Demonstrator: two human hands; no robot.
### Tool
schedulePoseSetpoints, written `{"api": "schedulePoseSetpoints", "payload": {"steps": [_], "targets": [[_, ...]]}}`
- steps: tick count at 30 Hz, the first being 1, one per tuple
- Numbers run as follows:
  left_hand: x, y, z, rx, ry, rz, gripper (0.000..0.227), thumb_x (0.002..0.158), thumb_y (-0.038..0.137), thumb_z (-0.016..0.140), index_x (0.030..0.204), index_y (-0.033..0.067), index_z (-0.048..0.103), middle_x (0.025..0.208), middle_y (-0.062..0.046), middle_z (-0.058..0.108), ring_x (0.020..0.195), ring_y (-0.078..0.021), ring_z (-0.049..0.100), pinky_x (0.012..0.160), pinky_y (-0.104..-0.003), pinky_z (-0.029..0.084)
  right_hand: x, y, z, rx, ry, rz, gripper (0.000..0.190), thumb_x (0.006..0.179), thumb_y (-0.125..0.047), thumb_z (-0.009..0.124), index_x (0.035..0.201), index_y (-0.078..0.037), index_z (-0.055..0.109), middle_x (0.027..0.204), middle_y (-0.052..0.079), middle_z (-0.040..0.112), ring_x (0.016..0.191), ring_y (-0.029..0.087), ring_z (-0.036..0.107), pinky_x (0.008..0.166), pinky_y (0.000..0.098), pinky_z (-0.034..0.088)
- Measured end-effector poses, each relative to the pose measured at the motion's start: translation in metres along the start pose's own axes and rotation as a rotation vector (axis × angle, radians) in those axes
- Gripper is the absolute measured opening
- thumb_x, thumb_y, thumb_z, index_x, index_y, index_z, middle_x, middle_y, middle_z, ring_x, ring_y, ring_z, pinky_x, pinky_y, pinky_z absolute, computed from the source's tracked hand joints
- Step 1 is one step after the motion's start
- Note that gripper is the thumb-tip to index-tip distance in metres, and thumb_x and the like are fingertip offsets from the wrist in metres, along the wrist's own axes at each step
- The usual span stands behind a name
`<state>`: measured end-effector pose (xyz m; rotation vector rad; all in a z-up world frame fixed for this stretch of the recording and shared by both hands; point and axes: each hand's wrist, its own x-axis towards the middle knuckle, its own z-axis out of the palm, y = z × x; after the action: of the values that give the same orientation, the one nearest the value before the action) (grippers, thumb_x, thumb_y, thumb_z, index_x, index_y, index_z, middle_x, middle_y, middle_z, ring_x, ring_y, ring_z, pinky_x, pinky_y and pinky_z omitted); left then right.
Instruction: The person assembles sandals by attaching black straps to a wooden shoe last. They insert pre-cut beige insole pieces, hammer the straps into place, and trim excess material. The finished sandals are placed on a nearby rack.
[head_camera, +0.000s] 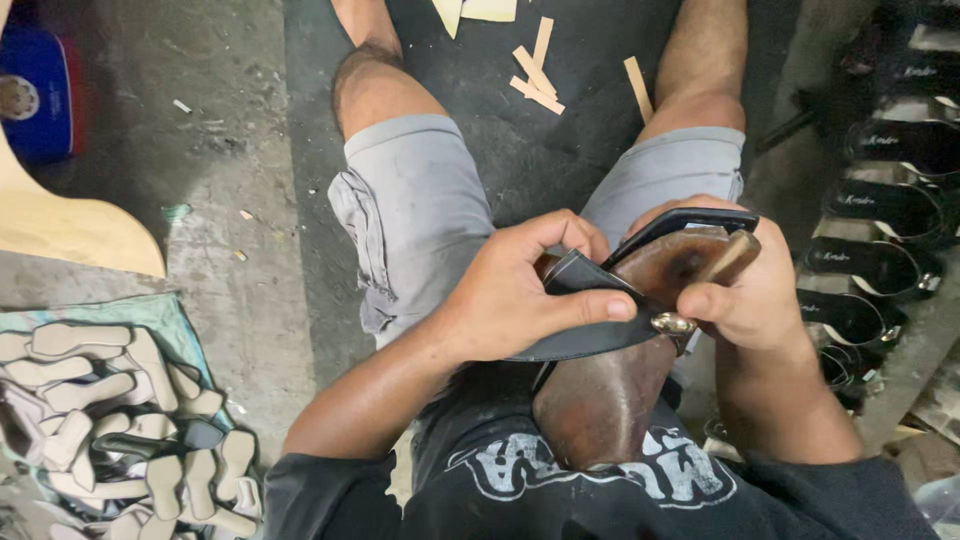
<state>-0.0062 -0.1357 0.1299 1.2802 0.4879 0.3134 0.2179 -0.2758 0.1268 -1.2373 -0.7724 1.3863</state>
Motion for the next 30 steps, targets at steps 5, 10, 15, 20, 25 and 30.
{"api": "schedulePoseSetpoints", "payload": {"steps": [5, 10, 15, 20, 25, 30], "targets": [[0.0, -0.016, -0.004, -0.48, 0.008, -0.186, 0.019, 0.101, 0.019, 0.069, 0.105, 0.0006, 0.067, 0.107, -0.001, 0.073, 0.09, -0.0032, 0.062, 0.081, -0.021, 0.053, 0.001, 0.004, -0.003, -0.098, 0.072, 0.067, 0.055, 0.082, -0.036, 0.086, 0.11, 0.009, 0.069, 0.099, 0.014, 0.075, 0.088, 0.019, 0.071, 0.083, 0.0311, 0.058], [0.003, -0.035, -0.001, -0.476, 0.017, -0.196, 0.018, 0.103, 0.018, 0.069, 0.104, 0.0003, 0.068, 0.095, 0.002, 0.068, 0.087, -0.0032, 0.061, 0.077, -0.022, 0.053, 0.001, 0.013, -0.003, -0.097, 0.077, 0.05, 0.053, 0.084, -0.036, 0.083, 0.11, 0.008, 0.07, 0.095, 0.014, 0.074, 0.086, 0.018, 0.07, 0.082, 0.03, 0.057], [0.009, -0.059, -0.003, -0.594, -0.14, -0.184, 0.023, 0.106, 0.019, 0.074, 0.11, -0.0022, 0.067, 0.099, -0.003, 0.068, 0.097, -0.0082, 0.06, 0.087, -0.026, 0.051, 0.002, 0.015, 0.001, -0.006, 0.041, 0.046, 0.049, 0.082, -0.031, 0.085, 0.103, 0.01, 0.068, 0.093, 0.02, 0.073, 0.075, 0.019, 0.067, 0.069, 0.0271, 0.054], [0.031, -0.082, 0.024, -0.894, -0.415, -0.121, 0.059, 0.089, 0.047, 0.076, 0.131, 0.0177, 0.048, 0.131, 0.006, 0.052, 0.122, -0.0027, 0.047, 0.103, -0.022, 0.04, 0.002, 0.011, 0.002, 0.073, -0.058, -0.005, 0.05, 0.081, -0.03, 0.087, 0.107, 0.006, 0.065, 0.111, 0.026, 0.071, 0.098, 0.028, 0.07, 0.092, 0.0375, 0.058], [0.023, -0.105, 0.044, -0.873, -0.259, -0.133, 0.038, 0.103, 0.04, 0.07, 0.12, 0.0099, 0.055, 0.119, 0.002, 0.056, 0.112, -0.0092, 0.053, 0.1, -0.028, 0.044, -0.008, 0.032, -0.013, 0.177, 0.039, -0.049, 0.044, 0.088, -0.029, 0.086, 0.108, 0.005, 0.065, 0.1, 0.023, 0.07, 0.093, 0.029, 0.067, 0.09, 0.0359, 0.053], [-0.017, -0.111, 0.021, -0.586, -0.185, -0.329, 0.035, 0.108, 0.042, 0.056, 0.107, 0.0092, 0.067, 0.096, 0.004, 0.054, 0.088, -0.006, 0.054, 0.079, -0.027, 0.051, -0.005, 0.067, -0.038, 0.358, 0.185, 0.025, 0.044, 0.085, -0.03, 0.084, 0.108, 0.0, 0.063, 0.093, 0.019, 0.067, 0.085, 0.029, 0.063, 0.075, 0.0378, 0.053]]}}
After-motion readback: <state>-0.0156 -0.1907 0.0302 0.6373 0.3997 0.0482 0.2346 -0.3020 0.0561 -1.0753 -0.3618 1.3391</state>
